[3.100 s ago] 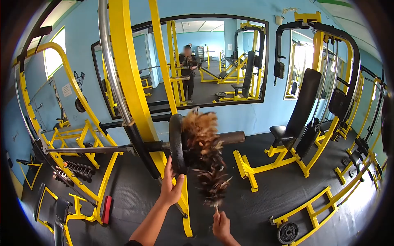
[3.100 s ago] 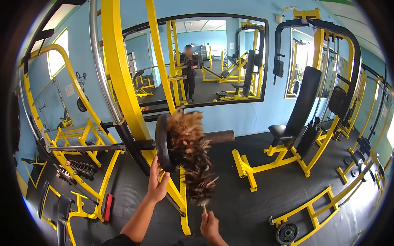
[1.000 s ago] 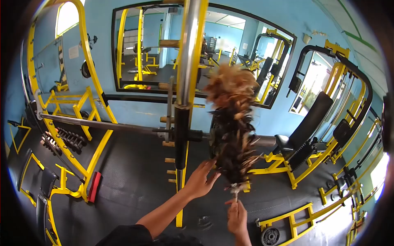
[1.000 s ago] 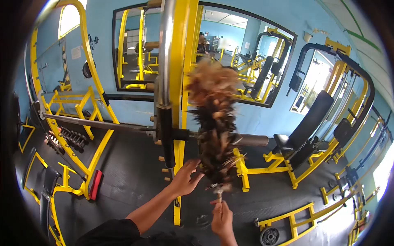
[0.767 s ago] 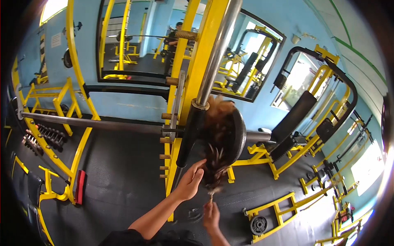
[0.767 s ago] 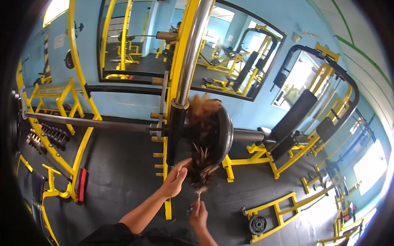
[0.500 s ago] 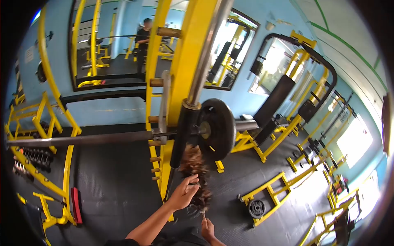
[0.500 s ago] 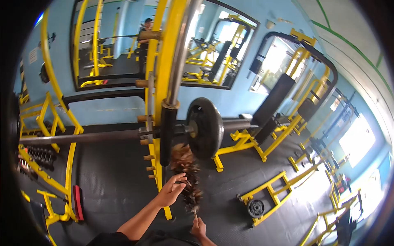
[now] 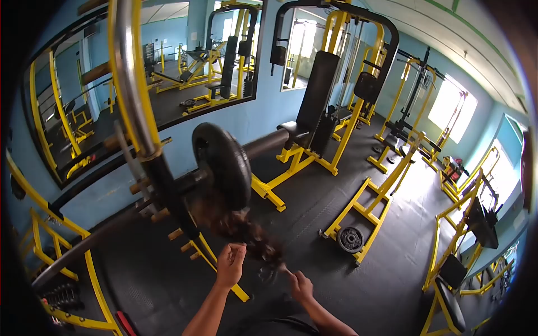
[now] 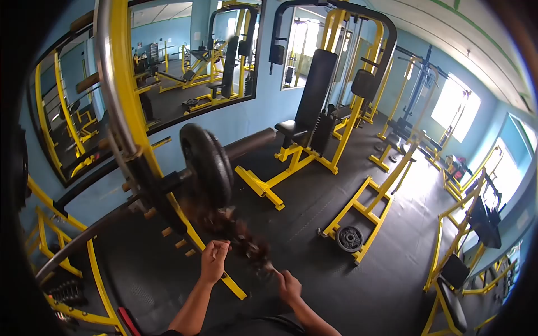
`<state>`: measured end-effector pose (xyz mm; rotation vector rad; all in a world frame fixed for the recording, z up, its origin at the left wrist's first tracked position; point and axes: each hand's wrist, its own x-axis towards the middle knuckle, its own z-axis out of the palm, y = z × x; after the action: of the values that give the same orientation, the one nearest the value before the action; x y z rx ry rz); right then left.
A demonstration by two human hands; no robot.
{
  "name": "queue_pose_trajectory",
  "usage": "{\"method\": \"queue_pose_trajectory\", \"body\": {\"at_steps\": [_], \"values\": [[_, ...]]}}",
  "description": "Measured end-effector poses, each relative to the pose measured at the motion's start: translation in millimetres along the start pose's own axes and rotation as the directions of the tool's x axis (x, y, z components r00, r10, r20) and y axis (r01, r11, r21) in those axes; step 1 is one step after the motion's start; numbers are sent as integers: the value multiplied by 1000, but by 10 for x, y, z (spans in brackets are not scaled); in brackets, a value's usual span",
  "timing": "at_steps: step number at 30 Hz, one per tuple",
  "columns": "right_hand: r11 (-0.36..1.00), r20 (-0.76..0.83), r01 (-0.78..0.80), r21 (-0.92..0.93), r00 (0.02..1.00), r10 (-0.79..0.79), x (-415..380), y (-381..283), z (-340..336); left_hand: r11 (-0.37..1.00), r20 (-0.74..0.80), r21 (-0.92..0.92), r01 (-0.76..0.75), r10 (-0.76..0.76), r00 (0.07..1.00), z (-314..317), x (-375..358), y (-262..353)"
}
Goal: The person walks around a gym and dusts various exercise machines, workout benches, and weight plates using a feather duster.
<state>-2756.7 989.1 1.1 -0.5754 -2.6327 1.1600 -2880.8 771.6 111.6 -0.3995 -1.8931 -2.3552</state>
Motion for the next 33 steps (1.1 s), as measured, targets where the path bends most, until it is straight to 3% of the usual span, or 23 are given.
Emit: {"method": "queue_pose_trajectory", "body": {"at_steps": [1, 3, 5, 7, 9, 12, 14, 15, 17, 20, 24, 28, 32, 33], "values": [[999, -30, -17, -36, 999, 16, -49, 209, -95, 1000, 8, 7, -5, 5, 1000, 27, 30, -82], [993, -119, -79, -90, 991, 68, -111, 509, -293, 989, 100, 51, 140, -144, 984, 48, 53, -274], [987, -179, -125, -99, 978, 106, 51, 749, -487, 986, 90, 108, 129, -138, 986, 263, 159, -340], [977, -361, -188, 98, 908, 211, 307, 983, -675, 948, 143, 259, 184, -226, 964, 510, 266, -489], [972, -361, -141, 188, 910, 202, 593, 1236, -829, 944, 143, 285, 169, -216, 966, 876, 388, -733], [957, -284, -112, 269, 940, 190, 1016, 1598, -1003, 837, 167, 497, 228, -350, 922, 1424, 509, -1213], [969, -11, -244, 36, 969, 245, 1122, 1831, -1006, 802, 178, 562, 203, -357, 917, 1810, 520, -1387], [969, -10, -241, 58, 970, 242, 1181, 1922, -1013, 785, 190, 592, 180, -354, 916, 1958, 571, -1498], [947, 194, -314, -71, 927, 322, 1290, 2139, -1125, 798, 233, 567, 207, -396, 888, 2157, 594, -1782], [904, 296, -416, -97, 855, 426, 1495, 2258, -1257, 798, 280, 539, 269, -471, 836, 2430, 773, -1880], [904, 301, -427, 3, 863, 407, 1914, 2427, -1313, 758, 286, 554, 343, -561, 777, 2494, 1000, -2175], [939, 204, -344, 31, 921, 331, 2512, 2280, -1462, 785, 238, 544, 296, -483, 843, 2548, 1376, -2377], [941, 274, -337, -35, 902, 333, 3219, 2343, -1410, 678, 228, 690, 253, -536, 813, 2670, 2078, -2489], [951, 276, -304, 46, 919, 281, 3358, 2398, -1342, 690, 230, 676, 260, -532, 815, 2680, 2282, -2651]]}}
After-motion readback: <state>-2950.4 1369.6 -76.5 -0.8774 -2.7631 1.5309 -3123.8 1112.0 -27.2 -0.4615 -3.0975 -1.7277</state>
